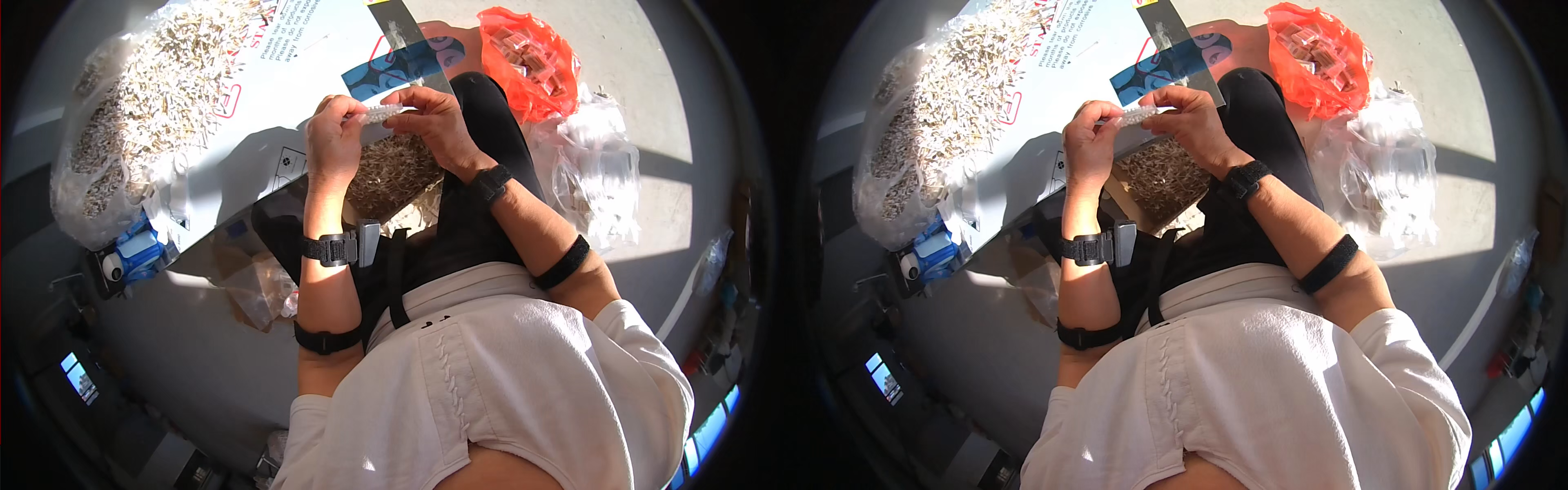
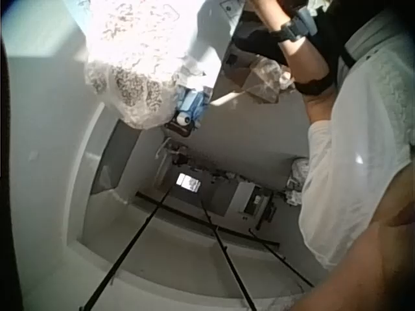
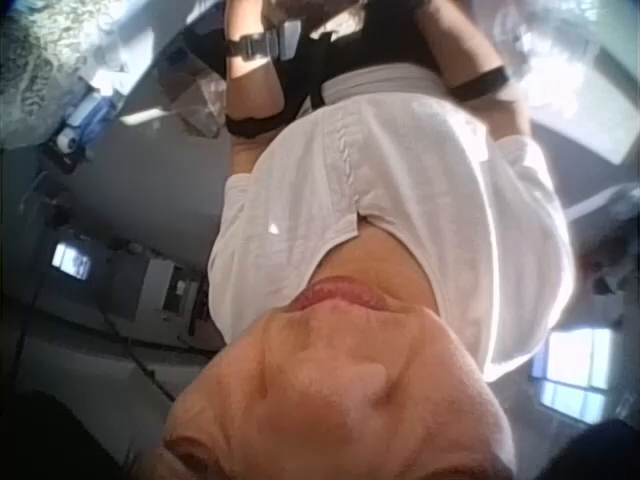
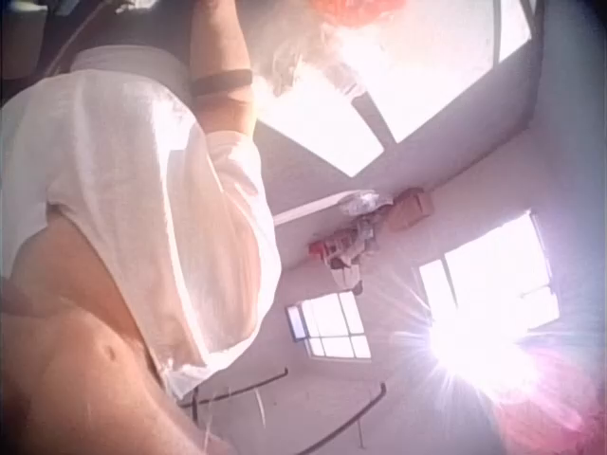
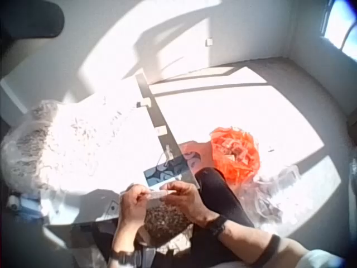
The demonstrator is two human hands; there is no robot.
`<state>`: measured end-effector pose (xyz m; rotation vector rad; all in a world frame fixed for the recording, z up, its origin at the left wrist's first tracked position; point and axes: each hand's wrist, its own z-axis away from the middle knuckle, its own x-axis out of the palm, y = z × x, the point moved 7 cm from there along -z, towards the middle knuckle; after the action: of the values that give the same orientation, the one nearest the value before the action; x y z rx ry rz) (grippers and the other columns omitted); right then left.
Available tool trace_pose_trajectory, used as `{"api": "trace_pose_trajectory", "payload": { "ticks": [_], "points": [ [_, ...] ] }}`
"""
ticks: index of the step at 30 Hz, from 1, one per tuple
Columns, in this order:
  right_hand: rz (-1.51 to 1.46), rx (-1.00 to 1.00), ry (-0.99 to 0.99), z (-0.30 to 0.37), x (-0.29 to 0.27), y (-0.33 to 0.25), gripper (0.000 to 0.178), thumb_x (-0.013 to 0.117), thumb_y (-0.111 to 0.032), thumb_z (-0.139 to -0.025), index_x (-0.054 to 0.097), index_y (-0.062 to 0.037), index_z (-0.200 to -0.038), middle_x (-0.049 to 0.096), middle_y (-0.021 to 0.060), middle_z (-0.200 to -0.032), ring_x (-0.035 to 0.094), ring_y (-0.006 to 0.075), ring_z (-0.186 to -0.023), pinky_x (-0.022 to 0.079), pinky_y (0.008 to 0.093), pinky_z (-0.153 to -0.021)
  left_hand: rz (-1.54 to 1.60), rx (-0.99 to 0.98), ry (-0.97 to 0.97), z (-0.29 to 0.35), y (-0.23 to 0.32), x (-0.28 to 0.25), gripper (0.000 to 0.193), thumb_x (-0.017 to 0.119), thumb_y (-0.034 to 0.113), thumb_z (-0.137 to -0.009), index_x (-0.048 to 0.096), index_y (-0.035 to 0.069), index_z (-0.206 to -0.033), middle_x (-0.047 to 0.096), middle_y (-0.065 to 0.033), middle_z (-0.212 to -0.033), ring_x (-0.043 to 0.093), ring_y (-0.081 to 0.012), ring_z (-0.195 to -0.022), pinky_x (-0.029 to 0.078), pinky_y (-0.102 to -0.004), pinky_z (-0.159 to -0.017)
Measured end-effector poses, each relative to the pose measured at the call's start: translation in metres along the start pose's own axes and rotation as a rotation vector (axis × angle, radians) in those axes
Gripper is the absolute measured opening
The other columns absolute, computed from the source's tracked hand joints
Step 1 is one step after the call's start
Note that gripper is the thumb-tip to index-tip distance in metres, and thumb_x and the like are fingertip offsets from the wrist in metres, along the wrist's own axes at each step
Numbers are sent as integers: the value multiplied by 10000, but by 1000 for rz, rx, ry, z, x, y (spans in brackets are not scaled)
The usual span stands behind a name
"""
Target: The person is taking cotton swabs from a pile and placing them into small clear plastic bags at a workbench.
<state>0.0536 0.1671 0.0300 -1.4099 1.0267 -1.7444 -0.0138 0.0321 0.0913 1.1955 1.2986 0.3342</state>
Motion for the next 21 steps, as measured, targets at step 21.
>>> {"api": "trace_pose_trajectory", "payload": {
  "ticks": [21],
  "points": [
    [-120, -47, 176, 10, 9, -3, 82, 674, -5, -854, 643, -10, -930, 659, 18, -879, 650, 90, -797, 550, 224, -705, 522, -689, 314, 22, -14, 18, 199, 659, 125, -837, 621, -13, -699, 591, -36, -607, 513, -73, -518, 376, -196, -472]
  ]
}}
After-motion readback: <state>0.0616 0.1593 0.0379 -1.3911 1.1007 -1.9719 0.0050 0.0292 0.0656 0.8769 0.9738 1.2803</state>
